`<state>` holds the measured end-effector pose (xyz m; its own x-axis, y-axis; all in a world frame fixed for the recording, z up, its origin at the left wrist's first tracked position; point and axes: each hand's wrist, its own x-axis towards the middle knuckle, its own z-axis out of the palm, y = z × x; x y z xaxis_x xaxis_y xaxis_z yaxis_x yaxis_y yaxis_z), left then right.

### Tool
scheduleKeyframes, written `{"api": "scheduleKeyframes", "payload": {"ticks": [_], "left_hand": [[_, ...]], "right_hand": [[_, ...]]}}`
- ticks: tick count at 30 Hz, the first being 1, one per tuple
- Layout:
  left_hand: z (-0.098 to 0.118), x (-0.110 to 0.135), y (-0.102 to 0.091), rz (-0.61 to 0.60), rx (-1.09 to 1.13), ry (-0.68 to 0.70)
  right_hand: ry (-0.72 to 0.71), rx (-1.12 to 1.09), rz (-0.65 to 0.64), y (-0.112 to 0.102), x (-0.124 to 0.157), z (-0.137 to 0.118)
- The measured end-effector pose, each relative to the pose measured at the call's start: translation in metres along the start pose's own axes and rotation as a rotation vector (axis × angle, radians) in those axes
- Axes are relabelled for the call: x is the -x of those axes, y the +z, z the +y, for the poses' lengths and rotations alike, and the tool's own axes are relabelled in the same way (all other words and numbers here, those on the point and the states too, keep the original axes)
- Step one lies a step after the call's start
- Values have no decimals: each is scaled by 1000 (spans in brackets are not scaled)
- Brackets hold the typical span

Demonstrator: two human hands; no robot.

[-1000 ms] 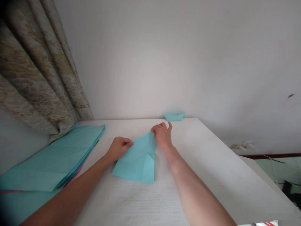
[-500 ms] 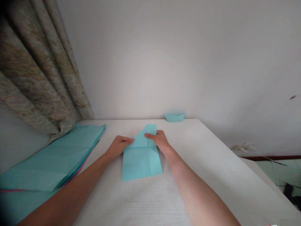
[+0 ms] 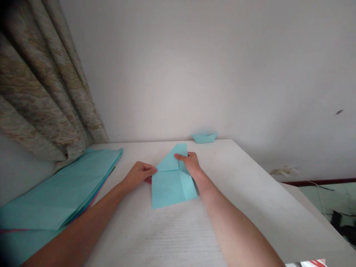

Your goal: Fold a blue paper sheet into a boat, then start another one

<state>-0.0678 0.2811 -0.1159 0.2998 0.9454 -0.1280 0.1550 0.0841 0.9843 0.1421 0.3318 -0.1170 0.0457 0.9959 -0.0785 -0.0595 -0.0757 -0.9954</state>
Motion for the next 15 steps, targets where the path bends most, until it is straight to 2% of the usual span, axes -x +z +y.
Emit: {"api": "scheduleKeyframes", "payload": {"ticks": [4, 7, 9, 10, 12, 14, 15], "left_hand": [[1, 0, 2, 25, -20, -75], [0, -2, 4, 97, -102, -145], [-2, -3, 5, 99, -161, -190], [-3, -4, 5, 84, -187, -205], [-3, -4, 5, 56, -256, -223], [-3, -4, 4, 88, -410, -192], [-3, -3, 3, 137, -523, -149]], "right_hand": [[-103, 197, 61, -6, -9, 2], [-353, 525, 236, -8, -6, -4], [-568, 783, 270, -3, 5, -8], [-657, 875, 212, 3, 13, -8], [-753, 999, -50, 19, 30, -5], [-694, 1119, -396, 37, 45, 3], [-631, 1162, -491, 44, 51, 8]]}}
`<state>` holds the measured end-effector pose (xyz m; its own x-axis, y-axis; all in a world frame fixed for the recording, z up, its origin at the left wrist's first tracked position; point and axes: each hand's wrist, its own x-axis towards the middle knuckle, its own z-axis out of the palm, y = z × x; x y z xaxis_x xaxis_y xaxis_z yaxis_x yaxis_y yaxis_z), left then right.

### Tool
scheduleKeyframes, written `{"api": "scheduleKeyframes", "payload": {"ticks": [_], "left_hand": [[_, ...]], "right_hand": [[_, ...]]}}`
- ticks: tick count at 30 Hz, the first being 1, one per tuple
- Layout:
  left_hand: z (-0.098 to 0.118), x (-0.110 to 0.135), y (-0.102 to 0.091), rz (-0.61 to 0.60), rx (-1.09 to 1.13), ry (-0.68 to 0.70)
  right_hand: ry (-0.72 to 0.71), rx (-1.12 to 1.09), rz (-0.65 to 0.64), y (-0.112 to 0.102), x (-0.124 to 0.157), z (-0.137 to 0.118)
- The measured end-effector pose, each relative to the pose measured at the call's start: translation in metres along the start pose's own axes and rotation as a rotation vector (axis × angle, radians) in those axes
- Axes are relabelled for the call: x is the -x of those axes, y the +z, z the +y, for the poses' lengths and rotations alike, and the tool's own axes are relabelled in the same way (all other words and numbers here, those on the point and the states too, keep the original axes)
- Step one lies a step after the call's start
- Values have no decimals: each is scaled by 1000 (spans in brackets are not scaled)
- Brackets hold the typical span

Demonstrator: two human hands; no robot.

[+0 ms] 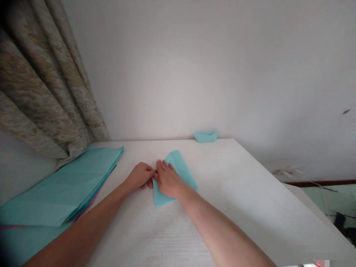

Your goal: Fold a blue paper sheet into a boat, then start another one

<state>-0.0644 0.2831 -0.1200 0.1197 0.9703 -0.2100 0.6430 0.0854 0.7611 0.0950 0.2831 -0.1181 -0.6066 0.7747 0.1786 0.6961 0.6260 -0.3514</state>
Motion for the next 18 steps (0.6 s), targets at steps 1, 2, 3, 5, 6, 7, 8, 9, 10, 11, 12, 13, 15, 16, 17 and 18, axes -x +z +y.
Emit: {"api": "scheduleKeyframes", "payload": {"ticks": [1, 2, 3, 5, 6, 7, 8, 9, 10, 11, 12, 13, 15, 16, 17, 18], "left_hand": [[-1, 0, -1, 81, -110, 39], [-1, -1, -2, 164, -206, 77], [-3, -1, -4, 232, -276, 109], [-6, -3, -6, 290, -338, 161], [-8, -4, -7, 283, -346, 193], [-10, -5, -8, 263, -349, 229], [-11, -6, -8, 239, -353, 259], [-13, -6, -9, 217, -360, 275], [-14, -6, -8, 200, -365, 279], [-14, -6, -8, 192, -370, 273], [-14, -6, -7, 194, -373, 270], [-13, -5, -7, 202, -377, 276], [-11, -4, -5, 226, -381, 338], [-10, -4, -4, 233, -376, 393], [-9, -4, -3, 232, -364, 457], [-9, -4, -2, 217, -347, 523]], "right_hand": [[4, 2, -71, 6, -1, -6], [13, 3, -113, 10, -1, -9], [17, 8, -135, 13, -2, -11], [9, 23, -144, 15, -3, -10], [0, 35, -143, 14, -3, -8], [-5, 49, -142, 13, -3, -6], [-8, 65, -140, 11, -4, -3], [-5, 84, -137, 9, -4, 0], [5, 105, -132, 7, -5, 4], [22, 126, -127, 6, -6, 8], [44, 146, -123, 4, -7, 12], [67, 163, -119, 3, -8, 14], [99, 184, -116, 4, -8, 15], [110, 188, -109, 6, -6, 13], [121, 190, -94, 9, -4, 9], [139, 187, -74, 12, -1, 3]]}}
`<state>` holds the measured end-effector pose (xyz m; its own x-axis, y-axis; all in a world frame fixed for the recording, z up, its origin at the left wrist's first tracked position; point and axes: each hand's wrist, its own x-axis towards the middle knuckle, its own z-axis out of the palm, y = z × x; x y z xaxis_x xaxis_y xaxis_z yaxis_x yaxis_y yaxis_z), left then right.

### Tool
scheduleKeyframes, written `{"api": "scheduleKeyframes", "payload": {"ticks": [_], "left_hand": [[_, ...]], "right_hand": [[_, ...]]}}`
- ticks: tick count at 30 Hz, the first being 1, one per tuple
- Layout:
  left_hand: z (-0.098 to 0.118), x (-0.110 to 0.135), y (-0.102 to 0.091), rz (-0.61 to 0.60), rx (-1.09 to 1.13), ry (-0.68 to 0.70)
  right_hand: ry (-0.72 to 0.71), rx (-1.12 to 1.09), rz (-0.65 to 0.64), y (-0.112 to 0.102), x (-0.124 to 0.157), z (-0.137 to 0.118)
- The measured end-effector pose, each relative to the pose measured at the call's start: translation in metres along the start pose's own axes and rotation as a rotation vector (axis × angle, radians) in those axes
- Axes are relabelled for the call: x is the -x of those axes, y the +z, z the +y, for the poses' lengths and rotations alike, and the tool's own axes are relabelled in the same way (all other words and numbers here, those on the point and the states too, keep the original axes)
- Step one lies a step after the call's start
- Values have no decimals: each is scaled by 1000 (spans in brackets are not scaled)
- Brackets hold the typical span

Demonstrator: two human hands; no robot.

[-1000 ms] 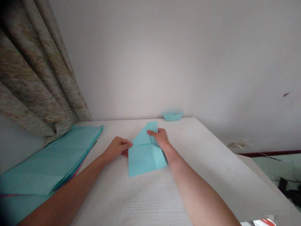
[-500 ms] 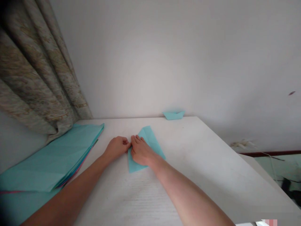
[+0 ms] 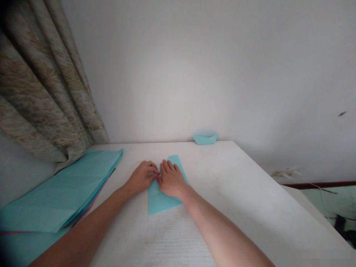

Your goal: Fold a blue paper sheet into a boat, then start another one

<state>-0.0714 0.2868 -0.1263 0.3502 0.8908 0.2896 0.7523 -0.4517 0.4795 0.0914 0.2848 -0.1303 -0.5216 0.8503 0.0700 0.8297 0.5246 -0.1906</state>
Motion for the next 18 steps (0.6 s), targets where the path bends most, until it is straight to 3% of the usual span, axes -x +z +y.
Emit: {"api": "scheduleKeyframes", "payload": {"ticks": [3, 5, 9, 12, 15, 18], "left_hand": [[-2, -1, 2, -61, 70, 123], [-4, 0, 3, -125, 71, 90], [-7, 2, 4, -232, 29, -68], [-7, 3, 4, -306, -12, -68], [-7, 3, 3, -337, -54, -42], [-7, 3, 4, -333, -82, -23]], "right_hand": [[79, -7, 67, 8, 10, -18], [87, -19, 58, 11, 13, -23], [97, -36, 12, 7, 6, -9], [172, -34, 12, 1, -3, 7], [296, -8, 116, -5, -8, 12], [176, -17, 231, -8, -6, 4]]}}
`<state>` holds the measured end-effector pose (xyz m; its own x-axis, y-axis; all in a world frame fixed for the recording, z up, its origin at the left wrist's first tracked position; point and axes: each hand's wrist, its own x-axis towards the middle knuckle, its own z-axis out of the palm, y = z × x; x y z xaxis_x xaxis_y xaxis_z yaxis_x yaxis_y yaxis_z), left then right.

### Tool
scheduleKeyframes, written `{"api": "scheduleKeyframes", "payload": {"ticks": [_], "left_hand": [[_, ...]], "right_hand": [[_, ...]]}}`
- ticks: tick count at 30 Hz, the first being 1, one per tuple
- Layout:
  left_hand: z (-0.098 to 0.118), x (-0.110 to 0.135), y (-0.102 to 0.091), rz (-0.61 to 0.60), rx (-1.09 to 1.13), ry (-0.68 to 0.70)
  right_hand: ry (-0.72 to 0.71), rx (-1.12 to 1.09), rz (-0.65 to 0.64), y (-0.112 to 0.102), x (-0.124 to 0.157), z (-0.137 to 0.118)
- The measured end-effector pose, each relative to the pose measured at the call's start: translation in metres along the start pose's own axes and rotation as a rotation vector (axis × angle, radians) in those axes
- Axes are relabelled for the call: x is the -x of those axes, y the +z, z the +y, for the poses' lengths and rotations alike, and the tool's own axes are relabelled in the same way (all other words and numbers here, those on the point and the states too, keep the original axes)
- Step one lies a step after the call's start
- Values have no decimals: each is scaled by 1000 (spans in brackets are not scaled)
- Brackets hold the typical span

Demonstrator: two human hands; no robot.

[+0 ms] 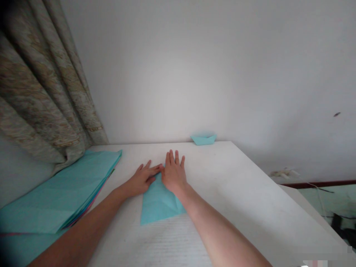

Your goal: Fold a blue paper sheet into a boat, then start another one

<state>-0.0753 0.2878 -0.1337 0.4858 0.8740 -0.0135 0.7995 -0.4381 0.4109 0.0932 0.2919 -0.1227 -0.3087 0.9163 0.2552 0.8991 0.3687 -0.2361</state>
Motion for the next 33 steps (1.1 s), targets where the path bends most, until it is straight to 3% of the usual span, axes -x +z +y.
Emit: {"api": "scheduleKeyframes", "payload": {"ticks": [2, 4, 9, 13, 19, 23, 25, 28, 33], "left_hand": [[1, -1, 1, 2, -32, 16], [2, -2, 3, 11, -71, 24], [5, -3, 5, 46, -121, 8], [5, -3, 2, 7, -139, 2], [8, -3, -3, -21, -159, -18], [8, -1, -2, -22, -178, -7], [8, -1, -1, -26, -189, -12], [8, 0, 0, -26, -211, -30], [9, 1, 2, -9, -232, -56]], "right_hand": [[-159, -69, -66, 0, 5, -7], [-219, -96, -172, 3, 8, -13], [-218, -56, -216, 9, 8, -13], [-215, -48, -230, 9, 5, -9], [-19, 10, -242, 11, 1, -3], [170, 94, -103, 9, 0, -1], [57, 75, -64, 7, 1, -3], [-172, -18, -169, 6, 3, -7], [-159, -28, -249, 9, -1, -1]]}}
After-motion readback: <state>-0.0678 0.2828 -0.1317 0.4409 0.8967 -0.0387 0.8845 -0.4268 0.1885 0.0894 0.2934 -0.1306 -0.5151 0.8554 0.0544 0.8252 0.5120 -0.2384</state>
